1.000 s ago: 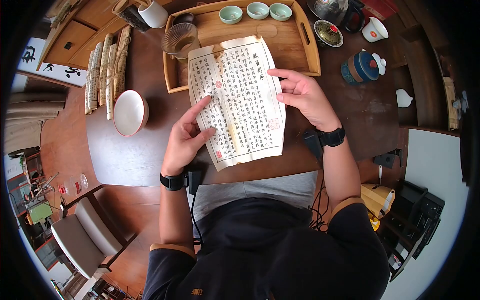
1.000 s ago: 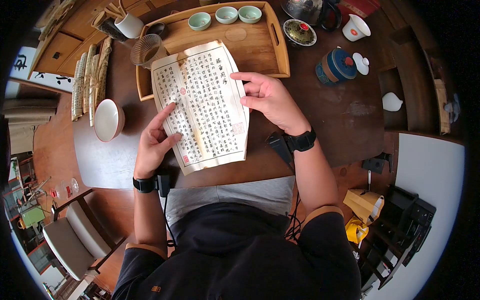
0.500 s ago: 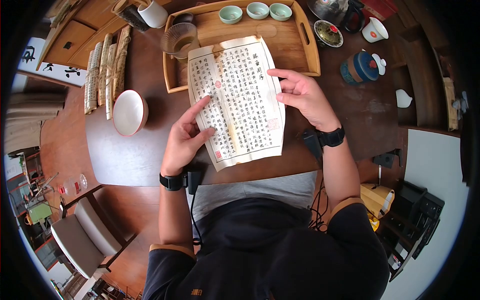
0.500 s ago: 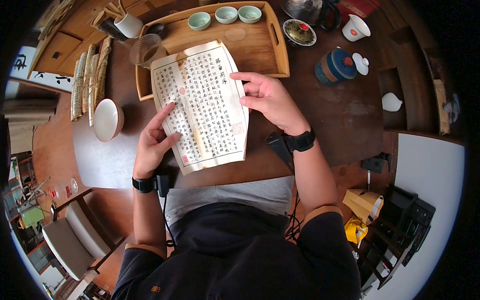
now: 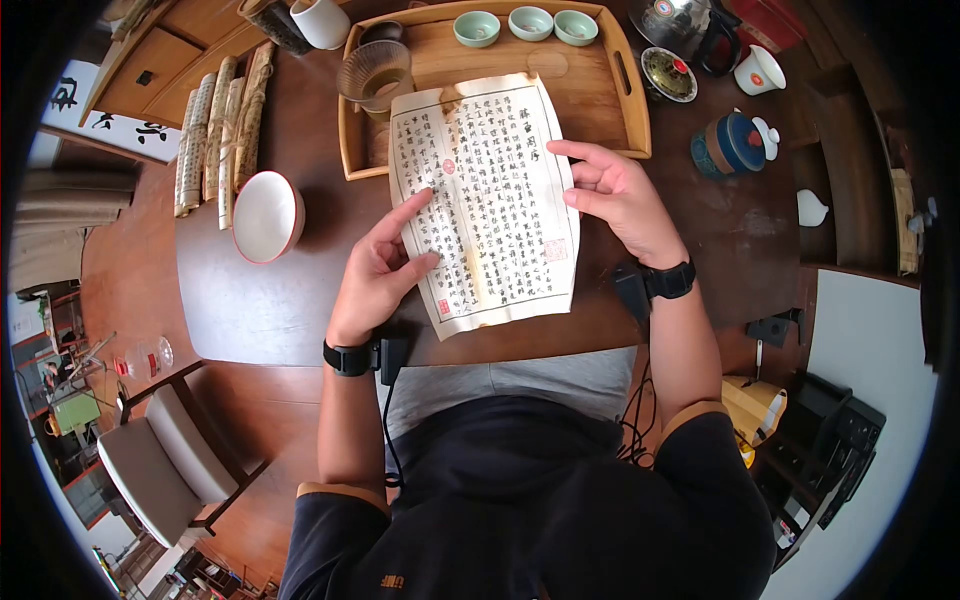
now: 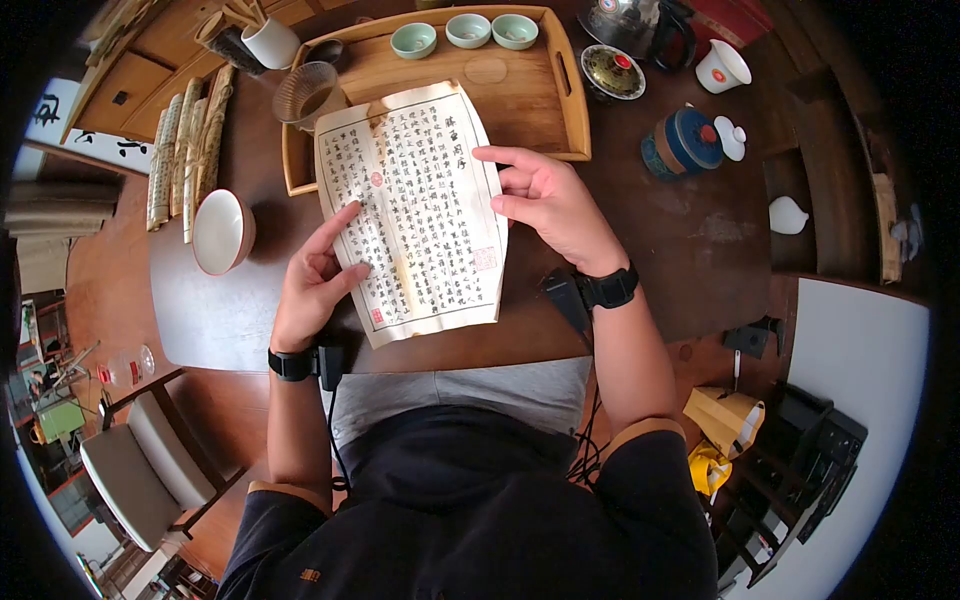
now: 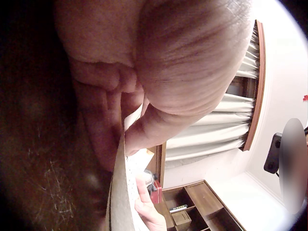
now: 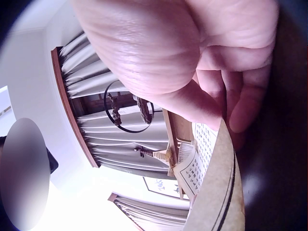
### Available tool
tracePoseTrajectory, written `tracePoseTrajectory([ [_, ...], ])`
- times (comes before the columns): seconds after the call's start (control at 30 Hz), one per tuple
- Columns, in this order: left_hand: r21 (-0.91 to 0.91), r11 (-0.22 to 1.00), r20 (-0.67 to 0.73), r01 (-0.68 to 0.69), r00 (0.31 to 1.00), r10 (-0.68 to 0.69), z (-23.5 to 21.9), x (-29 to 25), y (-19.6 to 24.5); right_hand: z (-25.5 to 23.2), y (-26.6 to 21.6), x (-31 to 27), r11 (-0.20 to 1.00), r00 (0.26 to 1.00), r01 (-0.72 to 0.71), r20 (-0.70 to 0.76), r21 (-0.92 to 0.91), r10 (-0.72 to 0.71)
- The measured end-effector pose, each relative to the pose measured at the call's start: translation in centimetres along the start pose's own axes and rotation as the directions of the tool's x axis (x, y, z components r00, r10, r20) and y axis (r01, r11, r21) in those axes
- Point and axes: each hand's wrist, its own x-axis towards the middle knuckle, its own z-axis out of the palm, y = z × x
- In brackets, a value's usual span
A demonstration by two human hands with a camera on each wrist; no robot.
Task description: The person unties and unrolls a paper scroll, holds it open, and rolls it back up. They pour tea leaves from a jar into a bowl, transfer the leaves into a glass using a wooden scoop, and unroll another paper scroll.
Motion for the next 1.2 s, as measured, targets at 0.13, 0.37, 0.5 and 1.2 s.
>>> tracePoseTrajectory([
  [0.13,-0.002,1.000,0.001,-0.006,1.000,0.006,-0.05,0.01,-0.12,0.03,-0.04,0.01,1.000,1.000,0.011,0.009,0.007,-0.011],
  [0.37,0.007,1.000,-0.006,-0.024,1.000,0.024,0.01,0.09,-0.17,-0.12,0.12,0.03,1.000,1.000,0.005,0.006,0.005,-0.005],
  [0.5,-0.005,1.000,-0.001,-0.013,1.000,0.013,-0.02,0.10,-0.14,-0.10,-0.02,0.03,1.000,1.000,0.006,0.009,0.000,-0.006],
  [1.2,-0.014,1.000,-0.003,-0.002,1.000,0.002,0.00,0.08,-0.03,-0.17,0.27,0.11,1.000,1.000,0.010,0.012,0.025,-0.010],
])
